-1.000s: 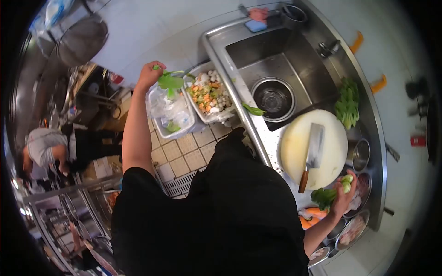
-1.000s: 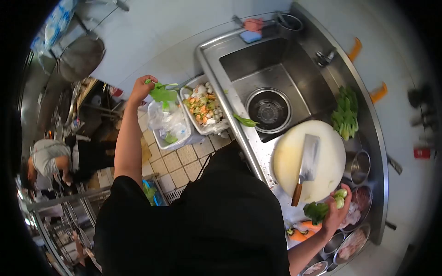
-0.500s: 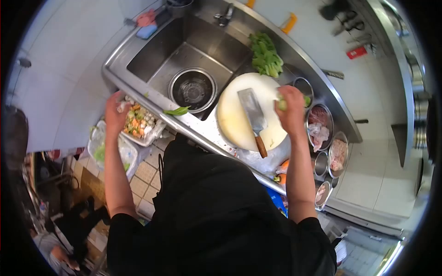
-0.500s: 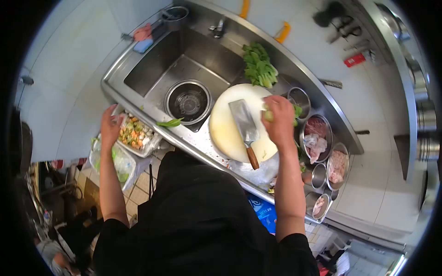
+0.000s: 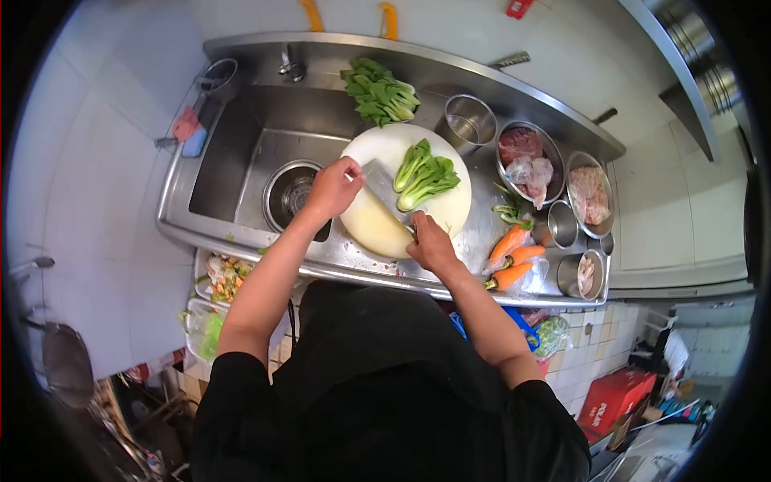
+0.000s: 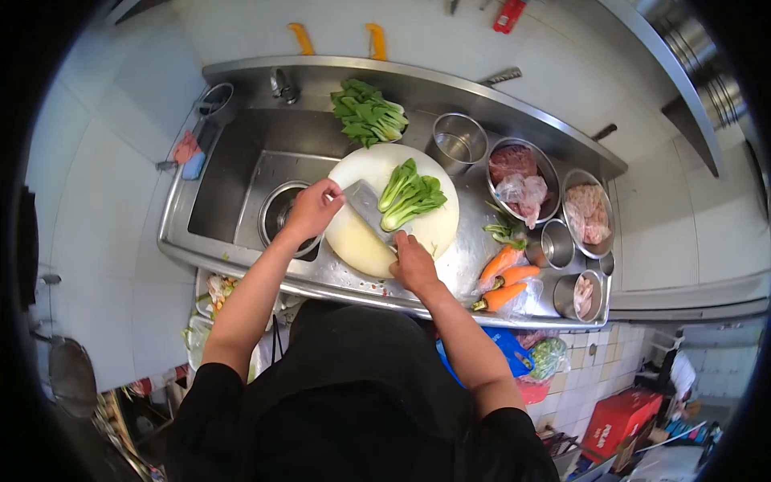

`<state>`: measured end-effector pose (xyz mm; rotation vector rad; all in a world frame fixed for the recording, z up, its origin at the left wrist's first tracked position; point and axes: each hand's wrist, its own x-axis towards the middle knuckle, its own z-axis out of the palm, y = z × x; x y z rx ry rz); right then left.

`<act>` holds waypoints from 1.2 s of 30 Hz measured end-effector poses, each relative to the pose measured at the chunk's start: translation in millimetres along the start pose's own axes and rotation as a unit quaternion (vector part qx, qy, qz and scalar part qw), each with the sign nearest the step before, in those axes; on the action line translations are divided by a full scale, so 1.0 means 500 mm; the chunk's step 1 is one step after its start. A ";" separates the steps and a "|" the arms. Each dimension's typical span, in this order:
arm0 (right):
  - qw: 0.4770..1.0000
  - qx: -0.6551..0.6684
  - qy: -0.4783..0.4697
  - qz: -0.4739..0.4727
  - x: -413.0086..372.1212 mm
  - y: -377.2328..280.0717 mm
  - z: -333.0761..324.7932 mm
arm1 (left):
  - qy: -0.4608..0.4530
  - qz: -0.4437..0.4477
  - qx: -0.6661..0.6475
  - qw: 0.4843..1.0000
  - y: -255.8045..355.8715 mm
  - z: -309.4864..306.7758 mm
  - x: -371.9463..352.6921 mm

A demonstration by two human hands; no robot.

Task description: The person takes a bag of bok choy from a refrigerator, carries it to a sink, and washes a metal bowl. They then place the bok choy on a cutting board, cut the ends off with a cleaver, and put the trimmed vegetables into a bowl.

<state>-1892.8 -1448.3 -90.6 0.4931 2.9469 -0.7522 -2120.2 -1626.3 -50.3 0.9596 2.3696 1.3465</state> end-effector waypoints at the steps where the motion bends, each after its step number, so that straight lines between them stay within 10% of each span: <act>1: 0.998 0.053 0.005 0.034 -0.012 -0.027 -0.015 | -0.009 0.009 0.007 1.000 -0.001 0.020 0.034; 6: 0.961 0.241 -0.048 0.124 -0.113 -0.050 -0.109 | 0.123 0.032 0.007 0.992 -0.003 0.034 0.169; 15: 0.912 0.351 0.068 0.203 -0.359 0.055 -0.163 | -0.173 -0.026 0.145 0.974 -0.028 0.251 0.189; 20: 0.893 0.375 0.042 0.245 -0.346 0.032 -0.171 | -0.186 -0.076 0.129 0.971 -0.068 0.222 0.144; 22: 0.934 0.330 -0.013 0.136 -0.322 0.035 -0.124 | -0.106 -0.249 -0.089 0.959 -0.092 0.192 0.083; 26: 0.974 0.194 0.031 0.113 -0.272 0.010 -0.096 | -0.018 -0.234 -0.307 0.922 -0.147 0.247 0.006; 28: 0.979 0.151 0.038 0.130 -0.262 0.003 -0.096 | -0.026 -0.214 -0.251 0.944 -0.144 0.252 -0.016; 30: 0.980 0.117 0.061 0.149 -0.252 -0.005 -0.098 | -0.019 -0.027 0.076 0.997 -0.086 0.211 -0.034; 36: 0.985 0.124 0.020 0.117 -0.219 -0.024 -0.085 | -0.076 0.077 0.012 0.994 -0.081 0.168 -0.071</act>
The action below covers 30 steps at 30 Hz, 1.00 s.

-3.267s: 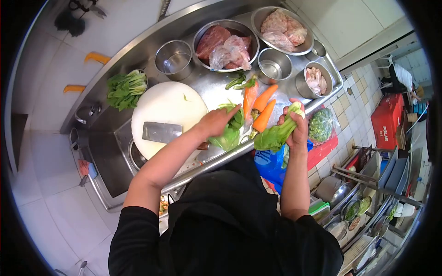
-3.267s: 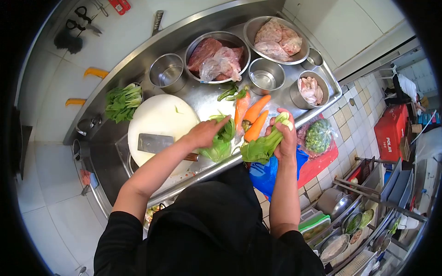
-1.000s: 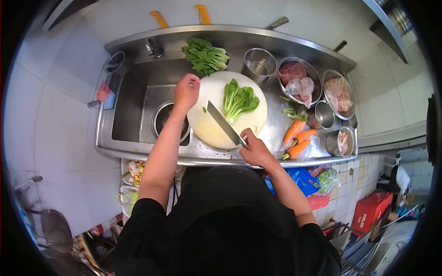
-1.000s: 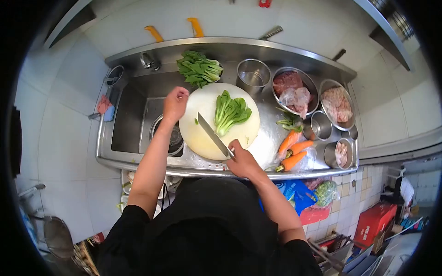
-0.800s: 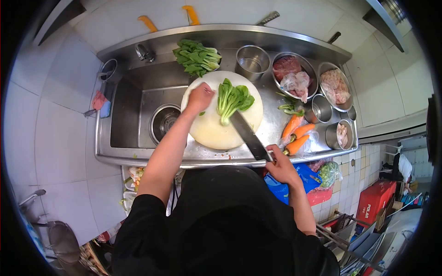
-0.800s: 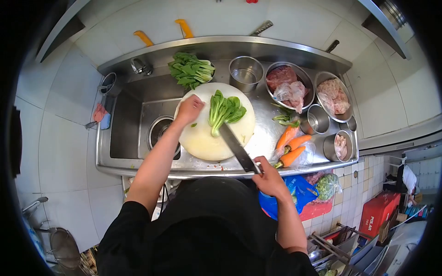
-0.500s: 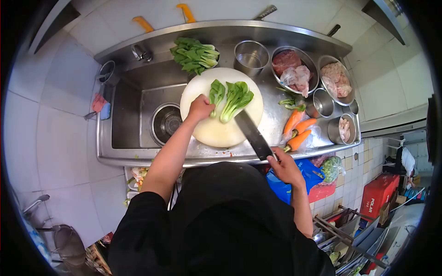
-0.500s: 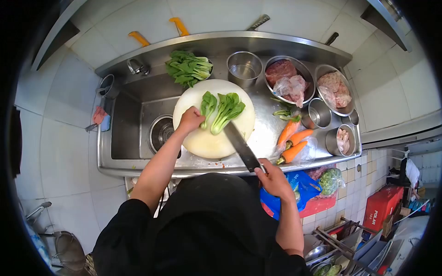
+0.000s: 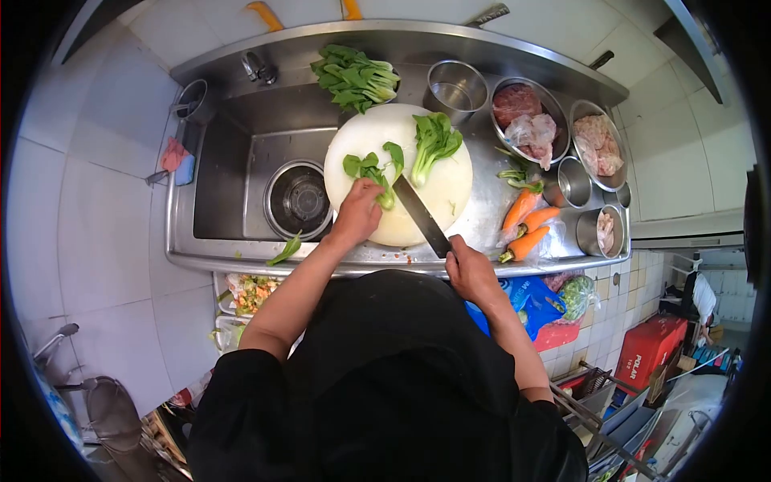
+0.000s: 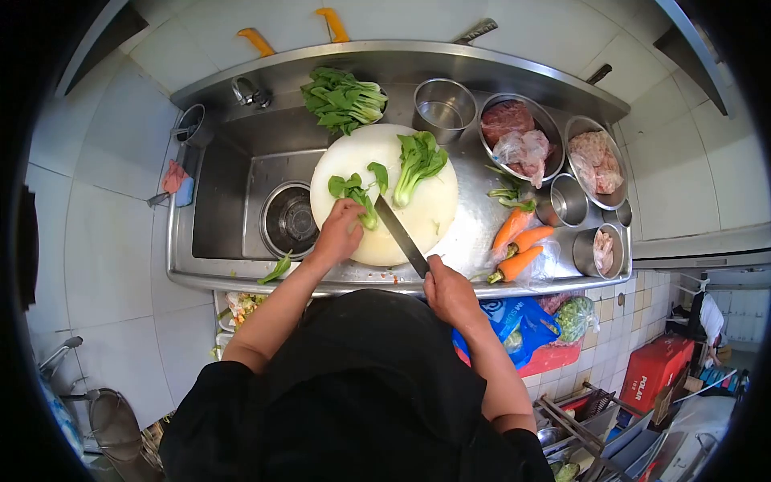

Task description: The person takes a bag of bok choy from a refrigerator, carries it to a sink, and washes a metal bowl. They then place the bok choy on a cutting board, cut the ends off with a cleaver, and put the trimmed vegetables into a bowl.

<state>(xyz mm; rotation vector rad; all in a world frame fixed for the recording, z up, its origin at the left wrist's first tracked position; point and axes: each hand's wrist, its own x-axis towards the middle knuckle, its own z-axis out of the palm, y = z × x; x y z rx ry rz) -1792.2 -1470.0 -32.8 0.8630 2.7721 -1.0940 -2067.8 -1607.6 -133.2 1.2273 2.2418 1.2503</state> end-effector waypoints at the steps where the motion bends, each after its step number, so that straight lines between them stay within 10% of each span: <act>1: 1.000 -0.001 -0.001 -0.001 0.004 0.000 0.007 | -0.022 0.061 0.011 0.998 -0.003 0.001 -0.003; 30: 0.987 -0.125 -0.101 0.004 0.081 -0.045 0.050 | -0.034 0.094 0.083 0.991 0.004 0.009 -0.019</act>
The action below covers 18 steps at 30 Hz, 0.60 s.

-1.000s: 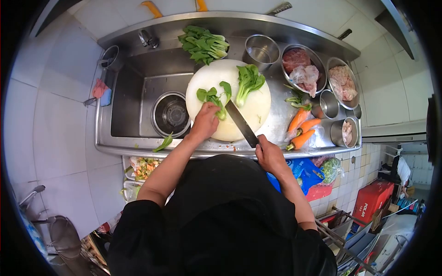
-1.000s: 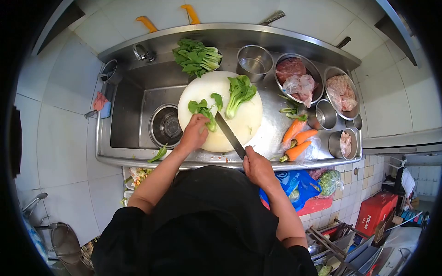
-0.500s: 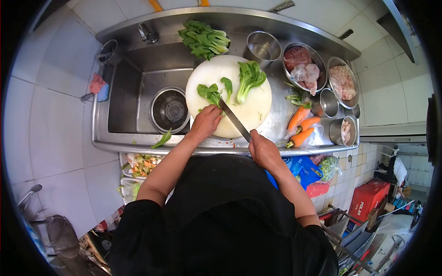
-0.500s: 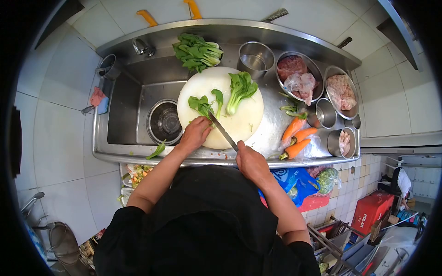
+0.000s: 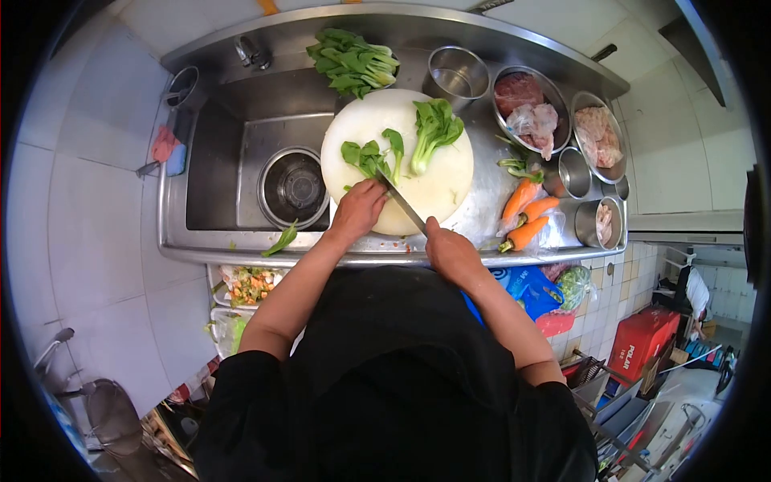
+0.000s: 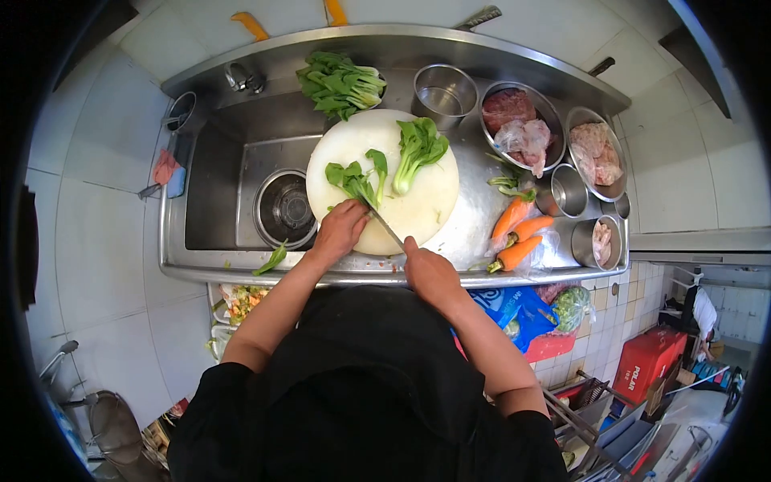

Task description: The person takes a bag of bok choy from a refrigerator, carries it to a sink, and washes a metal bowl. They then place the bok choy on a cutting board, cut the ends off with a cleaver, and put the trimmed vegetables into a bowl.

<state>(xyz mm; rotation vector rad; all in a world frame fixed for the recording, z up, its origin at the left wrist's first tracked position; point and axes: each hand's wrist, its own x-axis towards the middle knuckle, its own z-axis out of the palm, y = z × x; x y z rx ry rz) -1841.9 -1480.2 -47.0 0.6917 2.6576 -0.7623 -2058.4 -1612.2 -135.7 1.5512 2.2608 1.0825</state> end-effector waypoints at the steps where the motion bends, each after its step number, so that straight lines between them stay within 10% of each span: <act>1: 1.000 0.001 0.004 0.002 0.006 -0.002 -0.007 | 0.012 0.001 0.000 1.000 0.001 0.001 0.000; 18: 0.956 0.160 0.200 0.139 -0.135 0.102 -0.080 | -0.059 0.101 0.019 0.993 0.043 -0.001 0.208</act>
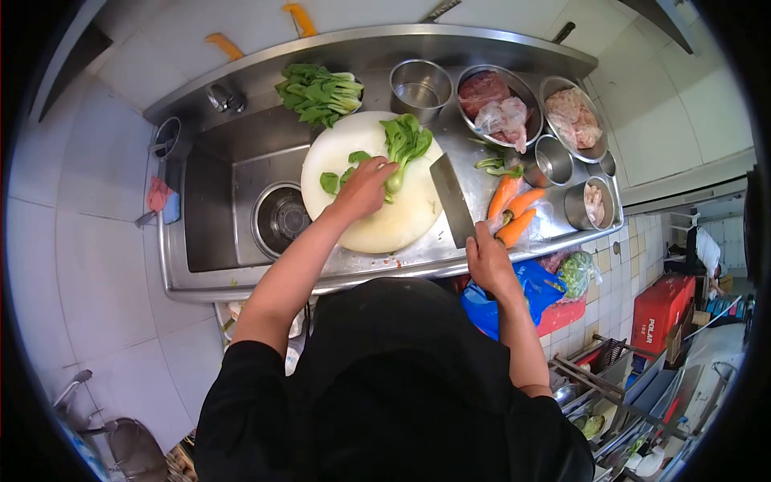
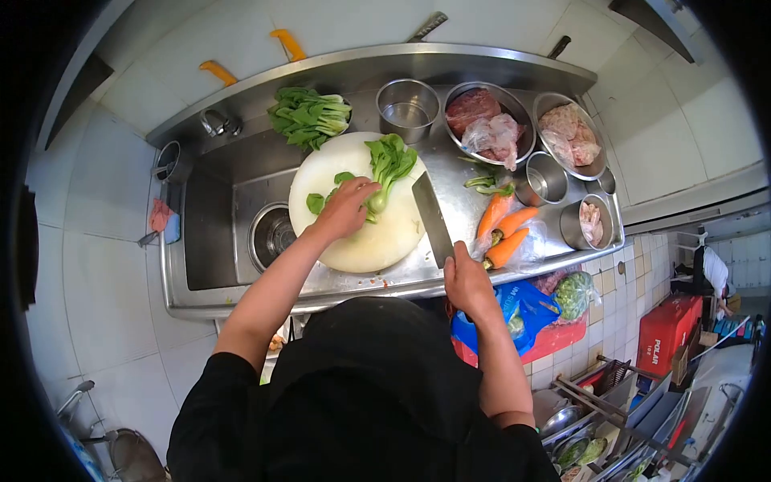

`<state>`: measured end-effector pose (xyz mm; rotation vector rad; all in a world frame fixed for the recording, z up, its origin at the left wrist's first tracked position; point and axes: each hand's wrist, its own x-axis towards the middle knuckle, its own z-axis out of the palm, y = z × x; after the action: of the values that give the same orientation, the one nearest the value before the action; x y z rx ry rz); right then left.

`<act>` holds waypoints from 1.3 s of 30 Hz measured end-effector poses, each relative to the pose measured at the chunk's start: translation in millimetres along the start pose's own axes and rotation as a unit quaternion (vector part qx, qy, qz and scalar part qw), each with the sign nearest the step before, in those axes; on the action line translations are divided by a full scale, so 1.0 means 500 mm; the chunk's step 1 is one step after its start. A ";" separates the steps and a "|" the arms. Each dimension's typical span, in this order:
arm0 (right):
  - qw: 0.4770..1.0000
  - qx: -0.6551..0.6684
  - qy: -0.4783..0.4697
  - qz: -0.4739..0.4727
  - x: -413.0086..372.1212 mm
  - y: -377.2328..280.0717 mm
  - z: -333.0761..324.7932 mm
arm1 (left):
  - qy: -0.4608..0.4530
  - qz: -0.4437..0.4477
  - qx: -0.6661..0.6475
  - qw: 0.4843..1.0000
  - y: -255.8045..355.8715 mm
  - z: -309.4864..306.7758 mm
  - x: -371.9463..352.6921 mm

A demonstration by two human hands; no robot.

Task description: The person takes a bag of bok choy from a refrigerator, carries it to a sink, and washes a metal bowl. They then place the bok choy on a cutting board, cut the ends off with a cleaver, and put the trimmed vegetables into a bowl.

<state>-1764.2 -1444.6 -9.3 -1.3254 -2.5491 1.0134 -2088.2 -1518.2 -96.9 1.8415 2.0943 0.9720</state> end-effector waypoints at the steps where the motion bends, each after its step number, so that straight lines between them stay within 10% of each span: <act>1: 1.000 0.003 -0.009 0.000 0.000 0.007 0.005 | -0.026 0.012 0.020 0.999 -0.007 0.011 0.021; 4: 1.000 0.006 -0.013 -0.005 -0.005 0.019 0.020 | -0.148 -0.090 -0.045 0.984 -0.016 0.036 0.067; 10: 1.000 -0.007 -0.025 -0.001 -0.009 -0.005 0.049 | -0.087 -0.146 -0.143 0.975 0.052 0.084 0.033; 39: 0.991 -0.092 -0.102 0.003 0.150 -0.040 0.060 | -0.043 -0.015 -0.065 0.997 0.021 0.114 -0.045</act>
<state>-1835.4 -1411.3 -36.3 -1.3363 -2.8533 0.9811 -2044.0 -1519.4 -140.7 1.7506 1.9547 0.9800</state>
